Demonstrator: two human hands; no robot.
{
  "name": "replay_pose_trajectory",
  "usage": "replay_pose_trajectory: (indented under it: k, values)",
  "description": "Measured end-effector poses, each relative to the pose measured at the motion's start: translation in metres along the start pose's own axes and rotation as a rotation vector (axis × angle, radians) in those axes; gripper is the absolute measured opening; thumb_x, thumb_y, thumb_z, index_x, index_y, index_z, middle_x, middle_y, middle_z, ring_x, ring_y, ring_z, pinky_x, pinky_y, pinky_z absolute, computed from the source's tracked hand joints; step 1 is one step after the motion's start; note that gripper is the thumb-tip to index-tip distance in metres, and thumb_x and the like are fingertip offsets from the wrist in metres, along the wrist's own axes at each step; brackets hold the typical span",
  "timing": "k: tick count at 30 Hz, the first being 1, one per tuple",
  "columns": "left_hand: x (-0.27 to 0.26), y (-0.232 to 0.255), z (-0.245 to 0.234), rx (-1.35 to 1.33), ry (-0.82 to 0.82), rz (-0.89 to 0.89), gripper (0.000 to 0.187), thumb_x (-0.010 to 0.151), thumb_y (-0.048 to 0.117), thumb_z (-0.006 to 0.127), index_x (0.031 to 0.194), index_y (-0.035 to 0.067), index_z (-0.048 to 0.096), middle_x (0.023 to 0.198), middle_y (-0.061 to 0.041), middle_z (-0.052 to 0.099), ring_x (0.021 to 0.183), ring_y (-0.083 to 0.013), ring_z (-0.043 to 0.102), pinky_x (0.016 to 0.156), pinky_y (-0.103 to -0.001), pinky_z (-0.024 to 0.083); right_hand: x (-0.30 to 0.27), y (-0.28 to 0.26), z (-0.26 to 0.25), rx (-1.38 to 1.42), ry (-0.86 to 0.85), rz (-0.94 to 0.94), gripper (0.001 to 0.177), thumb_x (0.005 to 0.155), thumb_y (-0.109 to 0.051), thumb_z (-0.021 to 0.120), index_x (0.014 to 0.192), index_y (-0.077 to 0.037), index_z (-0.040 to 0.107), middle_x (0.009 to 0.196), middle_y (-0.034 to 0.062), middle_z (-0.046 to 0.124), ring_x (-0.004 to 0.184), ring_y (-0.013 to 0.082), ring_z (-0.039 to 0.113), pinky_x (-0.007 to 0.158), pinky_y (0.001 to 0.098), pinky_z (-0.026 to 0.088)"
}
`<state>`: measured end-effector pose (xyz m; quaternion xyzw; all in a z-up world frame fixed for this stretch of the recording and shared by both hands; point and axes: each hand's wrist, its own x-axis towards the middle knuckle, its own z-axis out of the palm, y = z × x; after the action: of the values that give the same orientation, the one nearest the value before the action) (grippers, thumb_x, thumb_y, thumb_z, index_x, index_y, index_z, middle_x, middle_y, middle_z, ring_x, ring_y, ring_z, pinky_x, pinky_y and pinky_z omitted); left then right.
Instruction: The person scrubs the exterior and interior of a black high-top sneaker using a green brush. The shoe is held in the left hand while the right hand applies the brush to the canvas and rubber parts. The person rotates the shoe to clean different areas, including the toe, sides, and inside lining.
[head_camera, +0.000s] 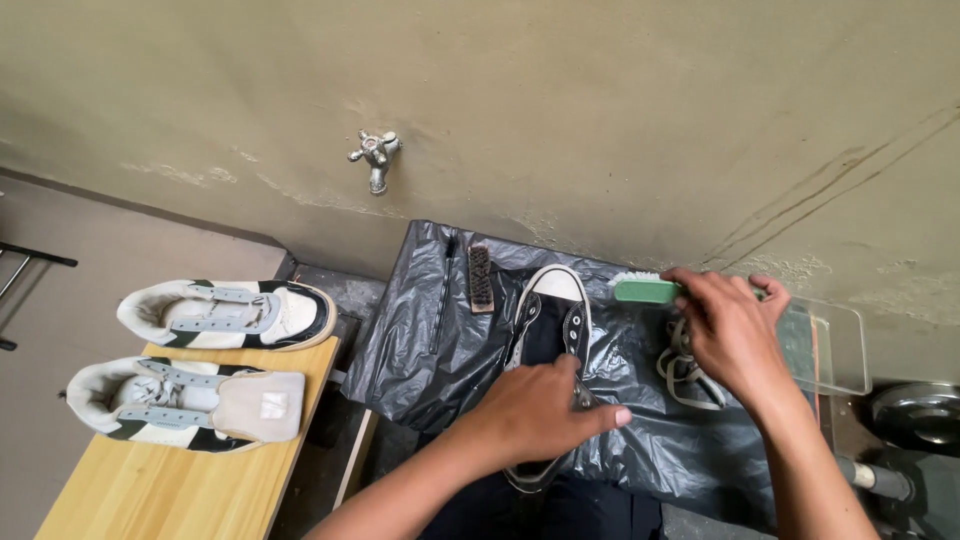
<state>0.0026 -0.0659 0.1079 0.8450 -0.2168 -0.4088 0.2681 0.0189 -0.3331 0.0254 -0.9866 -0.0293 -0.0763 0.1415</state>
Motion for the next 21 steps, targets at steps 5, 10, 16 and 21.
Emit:
replay_pose_trajectory:
  k: [5,10,16,21]
  values:
    - [0.028,-0.004,0.006,0.028,0.009,-0.125,0.118,0.081,0.081,0.033,0.161,-0.003,0.012,0.155,-0.026,0.039,0.137,-0.0432,0.047,0.105,-0.054,0.045,0.034,-0.029,-0.013,-0.129,0.007,-0.095,0.027,0.102,-0.026,0.052,0.122,-0.029,0.071,0.092,-0.0038,0.071,0.096,0.0258,0.063,0.101,0.0476,0.023]
    - [0.003,0.011,-0.012,-0.170,-0.139,-0.121,0.123,0.072,0.076,0.038,0.164,0.012,-0.011,0.173,-0.012,0.002,0.155,-0.0392,0.014,0.122,-0.053,0.023,0.053,-0.030,-0.006,-0.249,-0.031,-0.161,0.034,0.095,-0.059,0.057,0.111,-0.036,0.075,0.090,-0.0034,0.070,0.091,0.0279,0.063,0.094,0.0497,0.027]
    - [-0.008,0.028,-0.018,-0.006,-0.378,-0.090,0.149,0.035,0.069,0.041,0.163,0.023,-0.020,0.171,-0.004,-0.033,0.159,-0.0300,-0.024,0.123,-0.068,0.001,0.066,-0.042,-0.001,-0.369,0.036,-0.393,0.027,0.091,-0.053,0.066,0.104,-0.032,0.077,0.082,-0.0077,0.068,0.088,0.0238,0.060,0.099,0.0527,0.029]
    - [-0.005,0.033,-0.023,0.072,-0.474,-0.115,0.142,0.036,0.071,0.029,0.165,0.032,-0.015,0.170,-0.001,-0.038,0.156,-0.0401,-0.024,0.125,-0.063,0.003,0.071,-0.076,0.017,-0.407,-0.337,-0.651,0.022,0.079,-0.049,0.079,0.082,-0.028,0.076,0.080,-0.0094,0.070,0.091,0.0207,0.062,0.108,0.0569,0.032]
